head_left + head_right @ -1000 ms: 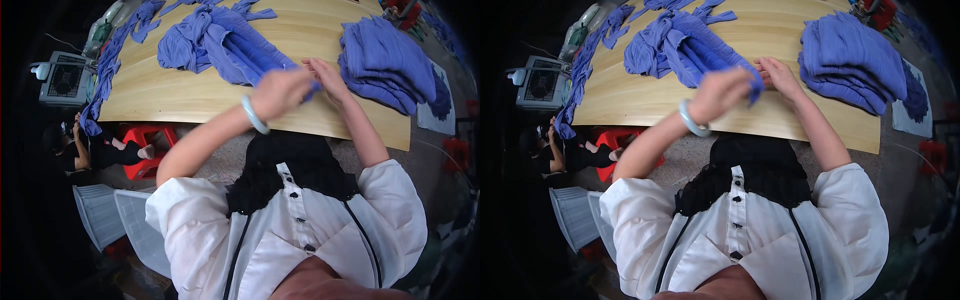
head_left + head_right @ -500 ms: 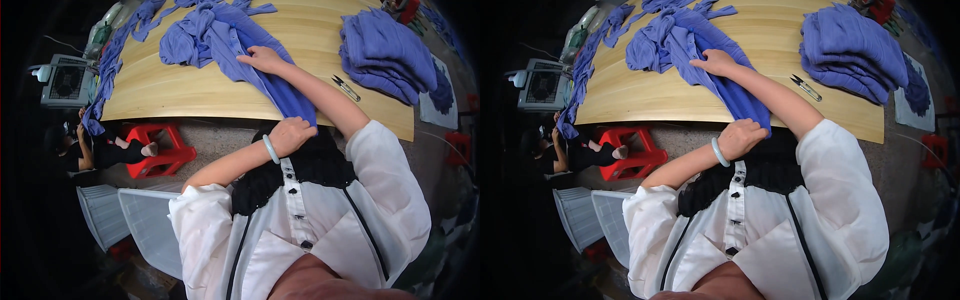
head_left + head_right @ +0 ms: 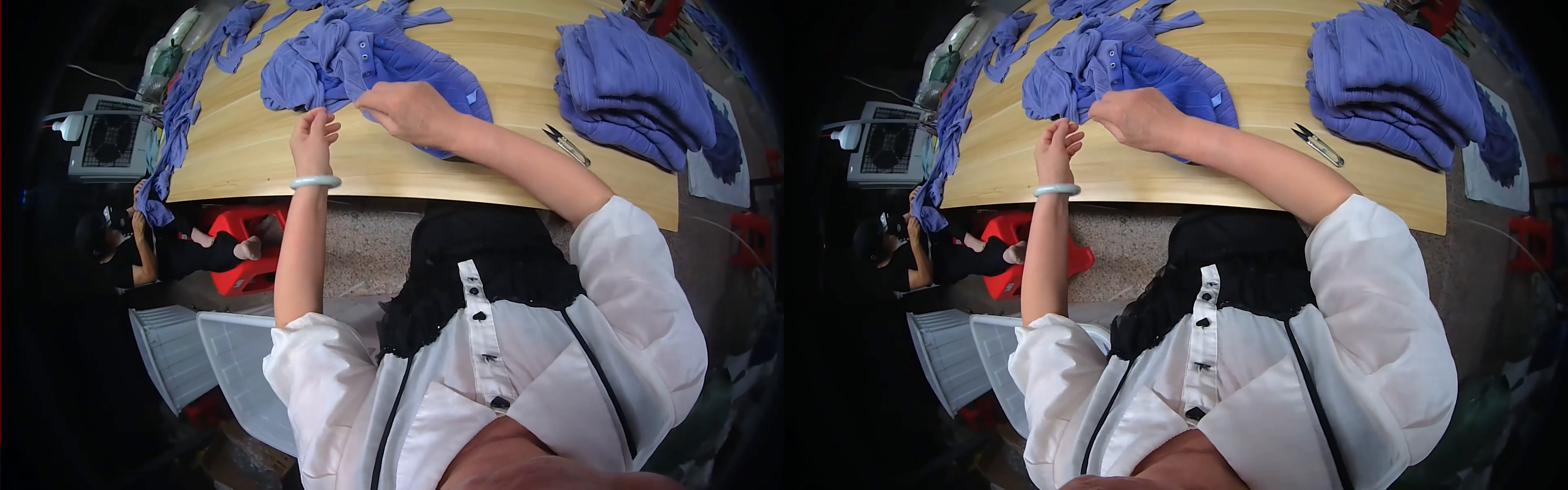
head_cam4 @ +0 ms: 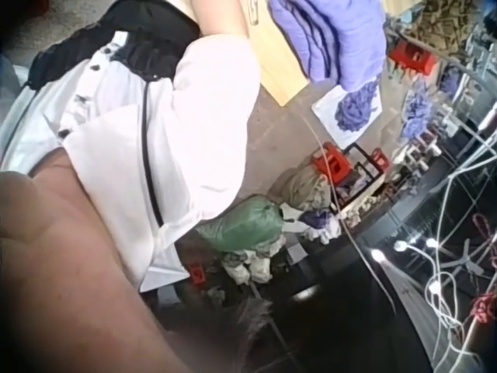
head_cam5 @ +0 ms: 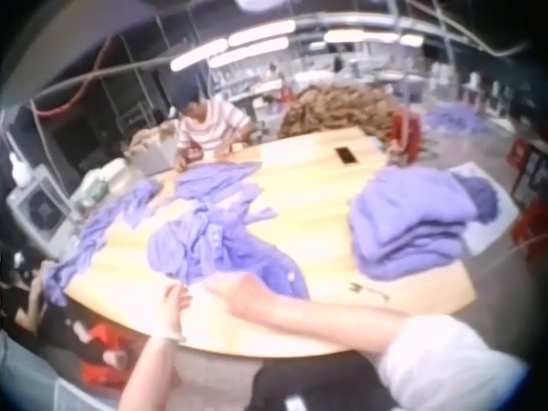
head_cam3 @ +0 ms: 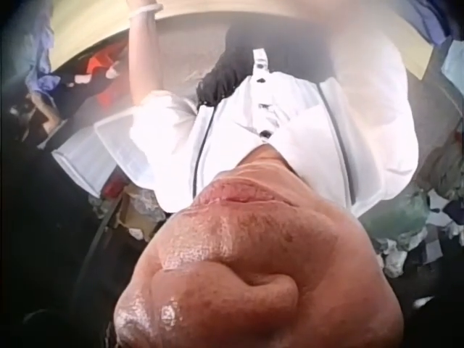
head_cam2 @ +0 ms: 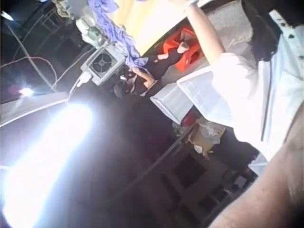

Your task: Folding and stacking blue garments on a large wooden work table.

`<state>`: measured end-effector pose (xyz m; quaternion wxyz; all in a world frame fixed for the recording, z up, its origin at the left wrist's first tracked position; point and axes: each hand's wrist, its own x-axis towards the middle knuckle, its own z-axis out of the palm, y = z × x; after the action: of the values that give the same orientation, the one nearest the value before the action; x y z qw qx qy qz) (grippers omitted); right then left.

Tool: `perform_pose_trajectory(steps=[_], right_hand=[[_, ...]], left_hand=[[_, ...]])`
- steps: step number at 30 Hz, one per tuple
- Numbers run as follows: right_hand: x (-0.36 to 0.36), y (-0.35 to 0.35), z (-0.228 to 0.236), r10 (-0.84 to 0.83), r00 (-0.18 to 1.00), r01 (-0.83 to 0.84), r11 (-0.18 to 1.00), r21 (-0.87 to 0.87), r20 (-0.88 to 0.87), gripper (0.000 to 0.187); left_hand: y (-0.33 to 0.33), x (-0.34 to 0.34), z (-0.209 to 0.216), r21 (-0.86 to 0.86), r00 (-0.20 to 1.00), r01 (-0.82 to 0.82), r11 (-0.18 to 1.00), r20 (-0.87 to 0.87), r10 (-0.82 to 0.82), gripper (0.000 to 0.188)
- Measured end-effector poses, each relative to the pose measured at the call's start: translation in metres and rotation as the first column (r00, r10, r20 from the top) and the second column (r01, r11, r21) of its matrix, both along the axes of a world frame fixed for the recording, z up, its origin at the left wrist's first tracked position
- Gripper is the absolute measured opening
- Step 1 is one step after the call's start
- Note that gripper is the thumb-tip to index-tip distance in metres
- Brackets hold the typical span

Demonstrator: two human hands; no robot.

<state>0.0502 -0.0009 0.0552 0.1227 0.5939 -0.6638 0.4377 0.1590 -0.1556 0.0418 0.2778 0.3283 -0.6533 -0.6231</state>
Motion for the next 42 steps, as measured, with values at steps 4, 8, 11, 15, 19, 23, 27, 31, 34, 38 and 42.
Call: perform_pose_trajectory(steps=[4, 8, 11, 15, 19, 23, 27, 31, 34, 38, 42], right_hand=[[-0.033, -0.026, -0.035, -0.232, 0.954, 0.224, 0.973, 0.061, 0.193, 0.019], [-0.043, -0.037, -0.029, -0.341, 0.929, 0.224, 0.824, 0.52, 0.141, 0.042], [-0.031, -0.045, -0.054, -0.309, 0.949, 0.298, 0.814, 0.498, -0.063, 0.043], [-0.052, -0.05, -0.062, -0.369, 0.929, 0.316, 0.836, 0.448, 0.034, 0.021], [-0.07, -0.039, -0.011, -0.284, 0.868, 0.249, 0.959, 0.137, 0.408, 0.024], [-0.005, -0.019, 0.049, 0.176, 0.984, -0.163, 0.936, -0.312, 0.013, 0.011], [0.044, 0.012, 0.02, 0.429, 0.903, -0.414, 0.89, 0.191, -0.04, 0.009], [0.061, 0.02, -0.031, 0.487, 0.865, -0.489, 0.765, 0.419, 0.119, 0.014], [0.063, 0.014, -0.041, 0.471, 0.878, -0.451, 0.749, 0.485, 0.088, 0.014], [0.072, 0.009, -0.055, 0.455, 0.889, -0.414, 0.739, 0.531, 0.059, 0.012], [0.088, 0.005, -0.069, 0.449, 0.892, -0.388, 0.7, 0.599, 0.053, 0.012]], left_hand=[[-0.01, -0.016, -0.016, 0.091, 0.997, 0.042, 0.995, 0.055, -0.047, 0.021], [-0.01, -0.04, -0.02, 0.116, 0.992, 0.063, 0.991, 0.105, -0.075, 0.02], [-0.015, -0.06, -0.023, 0.05, 0.992, 0.07, 0.996, 0.102, -0.074, 0.019], [-0.027, -0.065, -0.018, 0.048, 0.988, 0.072, 0.996, 0.134, -0.078, 0.02], [-0.034, -0.061, -0.001, 0.18, 0.993, 0.114, 0.977, -0.022, -0.112, 0.02], [-0.067, -0.043, -0.009, 0.431, 0.951, 0.223, 0.874, -0.295, -0.097, 0.023], [-0.074, -0.026, -0.041, 0.499, 0.975, 0.209, 0.841, -0.171, -0.141, 0.041], [-0.038, -0.026, -0.048, 0.297, 0.962, -0.023, 0.955, 0.267, -0.059, 0.067], [-0.023, -0.03, -0.057, -0.691, 0.893, 0.169, 0.703, 0.409, 0.187, 0.077], [0.008, -0.066, -0.028, -0.843, 0.82, 0.275, 0.463, 0.457, 0.345, 0.055], [-0.015, -0.093, -0.049, -0.782, 0.62, 0.333, 0.527, 0.603, 0.502, 0.034]])
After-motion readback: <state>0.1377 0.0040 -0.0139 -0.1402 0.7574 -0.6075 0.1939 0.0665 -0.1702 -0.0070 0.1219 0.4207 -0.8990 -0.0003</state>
